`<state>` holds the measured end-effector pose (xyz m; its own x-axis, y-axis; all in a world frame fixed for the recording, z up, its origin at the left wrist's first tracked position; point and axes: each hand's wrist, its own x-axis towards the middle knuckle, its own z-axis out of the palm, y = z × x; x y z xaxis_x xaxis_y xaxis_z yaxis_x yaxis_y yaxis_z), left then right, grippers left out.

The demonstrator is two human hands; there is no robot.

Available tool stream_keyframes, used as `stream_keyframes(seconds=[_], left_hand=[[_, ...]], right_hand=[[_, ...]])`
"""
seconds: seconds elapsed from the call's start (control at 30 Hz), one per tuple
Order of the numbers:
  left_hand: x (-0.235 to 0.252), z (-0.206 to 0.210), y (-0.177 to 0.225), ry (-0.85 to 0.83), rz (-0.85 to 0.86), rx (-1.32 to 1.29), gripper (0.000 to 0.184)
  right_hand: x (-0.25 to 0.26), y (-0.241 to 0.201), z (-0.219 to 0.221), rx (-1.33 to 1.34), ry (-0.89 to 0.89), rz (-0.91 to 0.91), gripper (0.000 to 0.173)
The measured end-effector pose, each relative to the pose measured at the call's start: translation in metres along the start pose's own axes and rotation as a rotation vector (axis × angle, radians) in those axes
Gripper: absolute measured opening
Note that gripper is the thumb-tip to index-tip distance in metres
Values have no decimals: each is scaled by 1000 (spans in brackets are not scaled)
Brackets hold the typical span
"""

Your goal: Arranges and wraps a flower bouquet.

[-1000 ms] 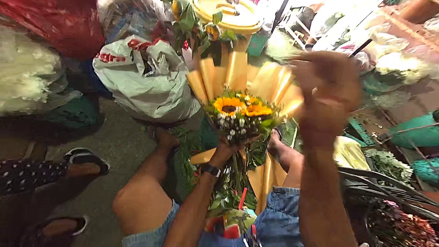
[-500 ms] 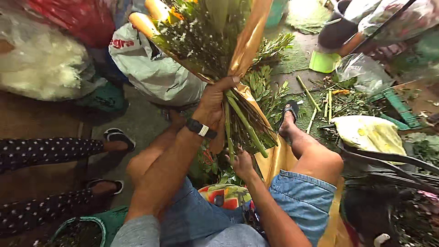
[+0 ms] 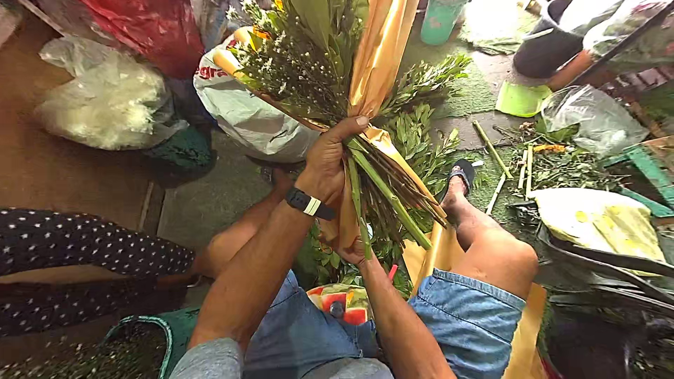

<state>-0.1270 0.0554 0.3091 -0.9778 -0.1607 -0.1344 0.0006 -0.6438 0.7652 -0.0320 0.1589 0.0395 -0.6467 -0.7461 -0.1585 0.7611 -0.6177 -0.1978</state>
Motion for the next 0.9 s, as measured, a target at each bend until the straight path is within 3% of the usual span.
stream_keyframes(seconds=[0.07,0.2,0.3,0.37,0.43,0.53,0.67,0.73,0.83,0.9], left_hand=[[2,-6,-3,39,17,45,29],[11,-28,-18,83,191,221,43],[12,-44,-35,80,238,279,49],[12,-53,-45,56,241,283,47],[10,-66,-49,55,254,303,44],[-6,-96,-44,45,215,516,46],[-9,-134,-48,134,182,657,53],[-4,-142,-56,156,177,633,49],[1,-148,-66,158,168,679,52],[1,-151,-69,132,162,733,55]], right_hand=[[-6,-1,0,-53,67,-11,64],[-11,-9,3,-172,141,-93,83],[-10,-5,-8,-189,199,-84,76],[-11,-1,-17,-200,270,-33,53],[-14,0,-28,-346,508,10,31],[-27,-10,-61,-816,961,-165,30],[-32,-62,-70,-1179,1309,-433,33],[-22,-91,-70,-1377,1297,-346,37],[-6,-120,-93,-1689,1177,89,58],[-3,-125,-114,-1751,1101,158,47]])
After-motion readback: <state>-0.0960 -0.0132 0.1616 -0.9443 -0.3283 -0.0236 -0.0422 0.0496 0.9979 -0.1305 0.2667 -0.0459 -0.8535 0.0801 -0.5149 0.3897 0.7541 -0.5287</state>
